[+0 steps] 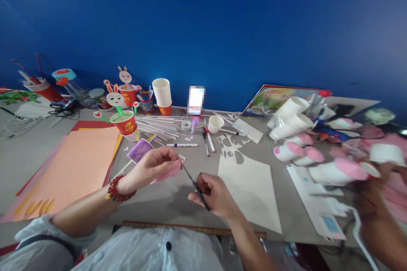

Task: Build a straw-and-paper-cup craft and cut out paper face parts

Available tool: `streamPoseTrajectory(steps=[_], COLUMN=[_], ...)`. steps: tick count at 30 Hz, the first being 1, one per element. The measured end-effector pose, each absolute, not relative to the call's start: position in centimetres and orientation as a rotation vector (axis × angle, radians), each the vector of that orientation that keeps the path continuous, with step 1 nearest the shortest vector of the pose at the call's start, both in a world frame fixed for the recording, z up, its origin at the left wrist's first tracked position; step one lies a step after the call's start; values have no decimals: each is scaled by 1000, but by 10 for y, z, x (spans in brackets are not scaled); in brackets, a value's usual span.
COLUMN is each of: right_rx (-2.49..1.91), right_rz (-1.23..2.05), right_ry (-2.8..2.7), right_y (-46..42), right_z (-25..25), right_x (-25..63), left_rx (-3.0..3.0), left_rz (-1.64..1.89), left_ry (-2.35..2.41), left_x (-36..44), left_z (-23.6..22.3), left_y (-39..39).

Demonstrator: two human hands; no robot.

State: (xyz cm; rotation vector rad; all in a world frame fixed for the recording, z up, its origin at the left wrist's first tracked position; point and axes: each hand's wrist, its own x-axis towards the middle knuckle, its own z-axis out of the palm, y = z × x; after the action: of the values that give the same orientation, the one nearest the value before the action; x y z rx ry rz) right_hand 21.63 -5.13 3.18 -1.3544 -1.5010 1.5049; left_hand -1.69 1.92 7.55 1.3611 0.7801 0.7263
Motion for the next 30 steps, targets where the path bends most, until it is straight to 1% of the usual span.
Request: streamPoseTrajectory(steps=[18,22,26,30], right_rx=[-1392,-1433,-1444,-1279], right_rz=[1333,1236,1216,1282], right_ry=[-1700,-1726,-1511,-1256], right_y=[-45,-45,-46,-41], right_z=[44,44,43,52], right_x=[224,227,223,207], left_rx=[1445,1447,1469,1595], left_rz=[632,607,613,634], left_ry=[747,763,760,776], left_x=[-20,-19,-18,-15], left_z=[91,94,93,91], left_y=[26,27,26,22])
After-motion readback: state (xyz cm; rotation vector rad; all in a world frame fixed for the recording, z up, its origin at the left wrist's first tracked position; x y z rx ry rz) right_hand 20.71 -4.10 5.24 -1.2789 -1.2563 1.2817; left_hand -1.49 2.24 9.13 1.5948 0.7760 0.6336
